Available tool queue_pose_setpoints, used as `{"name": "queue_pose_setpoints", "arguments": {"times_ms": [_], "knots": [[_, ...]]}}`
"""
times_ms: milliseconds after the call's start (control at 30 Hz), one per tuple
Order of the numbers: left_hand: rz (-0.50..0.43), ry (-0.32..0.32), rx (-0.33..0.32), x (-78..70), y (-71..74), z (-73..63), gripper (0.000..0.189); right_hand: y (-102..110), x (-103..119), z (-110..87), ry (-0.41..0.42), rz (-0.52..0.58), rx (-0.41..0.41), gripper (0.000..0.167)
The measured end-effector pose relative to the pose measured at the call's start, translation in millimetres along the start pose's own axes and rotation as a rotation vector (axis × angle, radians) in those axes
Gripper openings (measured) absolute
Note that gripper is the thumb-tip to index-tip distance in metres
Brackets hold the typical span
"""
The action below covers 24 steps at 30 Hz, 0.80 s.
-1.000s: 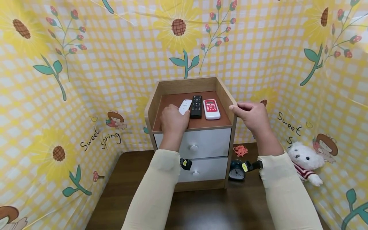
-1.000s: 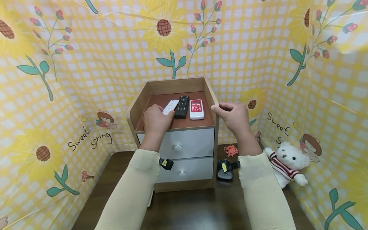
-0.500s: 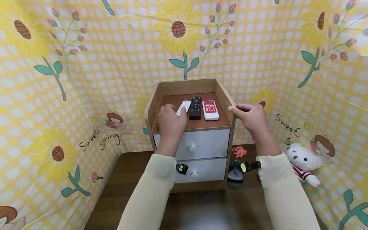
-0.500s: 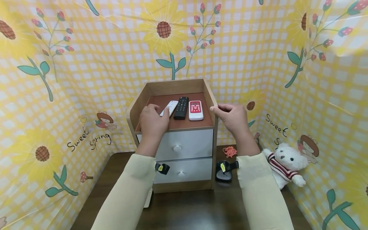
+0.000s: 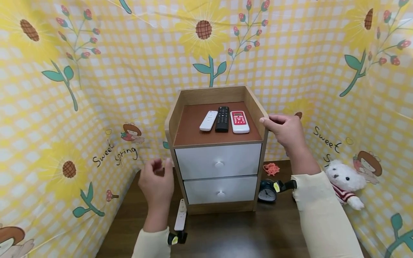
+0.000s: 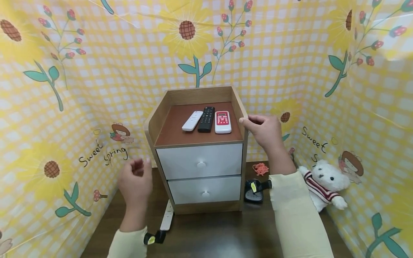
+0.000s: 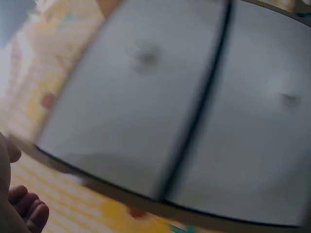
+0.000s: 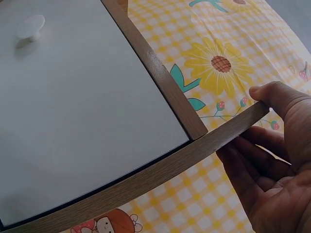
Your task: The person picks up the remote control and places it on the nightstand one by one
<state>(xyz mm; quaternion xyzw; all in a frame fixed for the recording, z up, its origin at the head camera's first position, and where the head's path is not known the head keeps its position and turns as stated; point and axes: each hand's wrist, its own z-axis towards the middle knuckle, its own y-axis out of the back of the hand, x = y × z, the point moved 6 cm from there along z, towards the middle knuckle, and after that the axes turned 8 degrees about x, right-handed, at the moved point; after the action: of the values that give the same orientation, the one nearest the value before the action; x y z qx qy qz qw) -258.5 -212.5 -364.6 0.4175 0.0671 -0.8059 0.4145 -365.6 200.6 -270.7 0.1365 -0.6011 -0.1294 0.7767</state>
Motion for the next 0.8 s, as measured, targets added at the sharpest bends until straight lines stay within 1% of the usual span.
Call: {"name": "queue_pose_setpoints", "arguments": {"times_ms": [100,233,300,367,400,467,567,633,800], "knots": [[0.05,0.054,0.056,56.2,-9.1,-28.7,0.034,1.0,-1.0,-0.9,-0.006,-0.019,0.0,0.067],[0.098,0.16,0.108,127.3,-22.2,-70.1,0.035,0.7,-1.9,-0.5,-0.012,-0.024,-0.002,0.068],[0.121,0.218,0.129,158.4,-25.5,-89.7,0.036,-0.6,-0.7,-0.1,-0.006,-0.028,0.0,0.069],[0.15,0.274,0.165,183.0,-30.8,-107.6,0.037,0.4,-0.9,0.1,-0.001,-0.027,-0.001,0.069],[0.165,0.298,0.187,192.6,-33.2,-115.6,0.038,0.9,-0.8,0.2,-0.001,-0.025,-0.003,0.069],[0.193,0.365,0.24,211.4,-36.6,-130.6,0.041,1.0,-0.6,0.6,-0.007,-0.024,-0.003,0.069],[0.219,0.43,0.288,228.7,-40.6,-145.7,0.044,1.9,0.0,1.2,-0.016,-0.017,-0.008,0.067],[0.223,0.449,0.303,236.0,-42.6,-152.7,0.045,2.4,0.6,1.3,-0.018,-0.021,-0.012,0.066],[0.225,0.406,0.314,240.4,-45.1,-165.7,0.045,0.7,0.1,0.6,-0.016,-0.017,-0.016,0.063]]}}
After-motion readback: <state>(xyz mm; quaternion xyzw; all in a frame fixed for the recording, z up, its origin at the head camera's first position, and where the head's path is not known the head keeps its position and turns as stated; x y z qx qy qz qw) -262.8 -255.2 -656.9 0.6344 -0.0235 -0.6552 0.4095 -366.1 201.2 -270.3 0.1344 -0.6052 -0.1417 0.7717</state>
